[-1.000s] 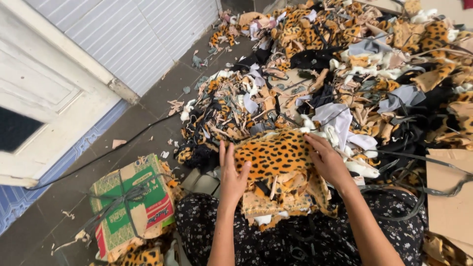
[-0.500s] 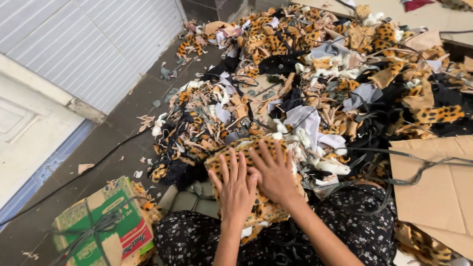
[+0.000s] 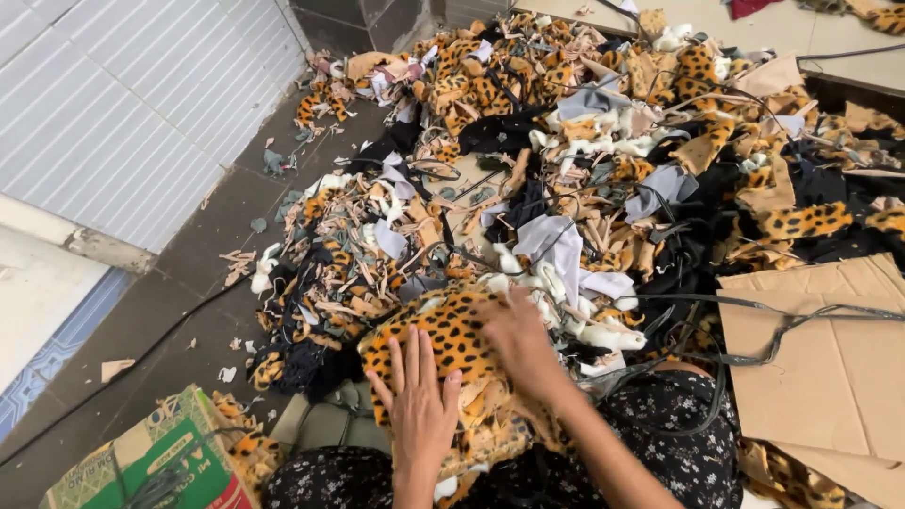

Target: Layering and arranging various fabric scraps onto a cardboard base to create a padded surface.

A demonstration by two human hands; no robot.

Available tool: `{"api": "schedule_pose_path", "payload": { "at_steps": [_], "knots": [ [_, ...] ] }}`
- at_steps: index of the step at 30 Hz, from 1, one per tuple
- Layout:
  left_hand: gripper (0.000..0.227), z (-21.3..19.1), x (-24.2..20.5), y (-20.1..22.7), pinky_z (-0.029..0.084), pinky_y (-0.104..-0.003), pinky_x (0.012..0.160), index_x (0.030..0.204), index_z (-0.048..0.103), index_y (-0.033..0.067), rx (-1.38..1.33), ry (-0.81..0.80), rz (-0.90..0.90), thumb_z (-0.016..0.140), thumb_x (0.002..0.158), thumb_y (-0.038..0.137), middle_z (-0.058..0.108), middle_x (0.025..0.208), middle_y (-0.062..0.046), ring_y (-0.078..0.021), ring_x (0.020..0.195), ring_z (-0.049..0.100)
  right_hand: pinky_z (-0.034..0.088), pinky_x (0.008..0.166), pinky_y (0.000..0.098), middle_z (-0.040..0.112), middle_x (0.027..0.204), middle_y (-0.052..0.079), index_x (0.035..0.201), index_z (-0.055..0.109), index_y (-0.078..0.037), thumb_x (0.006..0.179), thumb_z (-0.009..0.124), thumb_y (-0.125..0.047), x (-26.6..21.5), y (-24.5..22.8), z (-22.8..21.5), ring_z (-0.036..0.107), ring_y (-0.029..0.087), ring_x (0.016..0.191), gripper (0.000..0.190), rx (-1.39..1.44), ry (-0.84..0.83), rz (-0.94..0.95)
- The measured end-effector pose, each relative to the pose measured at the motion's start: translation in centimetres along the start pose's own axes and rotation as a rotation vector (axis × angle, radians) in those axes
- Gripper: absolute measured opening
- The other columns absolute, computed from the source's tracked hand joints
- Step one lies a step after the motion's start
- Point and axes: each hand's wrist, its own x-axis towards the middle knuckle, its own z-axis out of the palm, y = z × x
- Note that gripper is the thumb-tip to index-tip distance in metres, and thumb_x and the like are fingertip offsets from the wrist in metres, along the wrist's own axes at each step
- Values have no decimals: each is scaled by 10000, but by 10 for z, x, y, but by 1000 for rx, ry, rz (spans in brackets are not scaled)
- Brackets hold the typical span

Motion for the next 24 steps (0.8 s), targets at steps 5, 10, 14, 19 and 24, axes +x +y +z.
{"api": "schedule_pose_path", "payload": {
  "at_steps": [5, 10, 14, 19, 24],
  "knots": [
    [690, -1, 12, 39, -151, -556, 1178, 1599, 160, 161, 0, 43, 56, 319, 1033, 522, 18, 1689, -33, -266, 1535, -82, 240, 1176, 592, 433, 1517, 242, 1234, 647, -199, 953, 591, -140, 112, 153, -130, 329, 418, 1426, 293, -806, 538, -297],
    [672, -6, 33, 90, -128, -540, 1180, 1592, 166, 131, -104, -45, 163, 326, 1060, 510, -11, 1680, -78, -276, 1515, -89, 396, 1083, 508, 727, 1031, 116, 1157, 716, -90, 1041, 487, -199, 130, 193, -111, 532, 331, 1195, 279, -1041, 335, -374],
    [676, 14, 43, 105, -107, -575, 1193, 1548, 295, 94, -128, -39, 244, 288, 1048, 550, 88, 1675, -97, -292, 1535, -20, 197, 1233, 563, 518, 1497, 58, 1411, 562, -161, 1031, 461, -310, 134, 223, -113, 246, 312, 1509, 420, -1291, -12, -177],
    [697, 18, 44, 105, -132, -594, 1176, 1528, 332, 68, -165, -117, 250, 222, 1048, 561, 139, 1663, -120, -306, 1541, -38, 622, 654, 255, 764, 940, 99, 1114, 719, -126, 1017, 567, -176, 116, 114, -134, 698, 188, 761, 187, -855, 45, 134],
    [675, 15, 36, 102, -55, -617, 1190, 1512, 377, 17, -144, -64, 273, 306, 1058, 511, 236, 1643, -134, -332, 1536, 77, 501, 710, 477, 642, 1119, 144, 1222, 528, -42, 1016, 634, -287, 161, 159, -179, 635, 352, 921, 337, -731, 631, 123]
  ]
}}
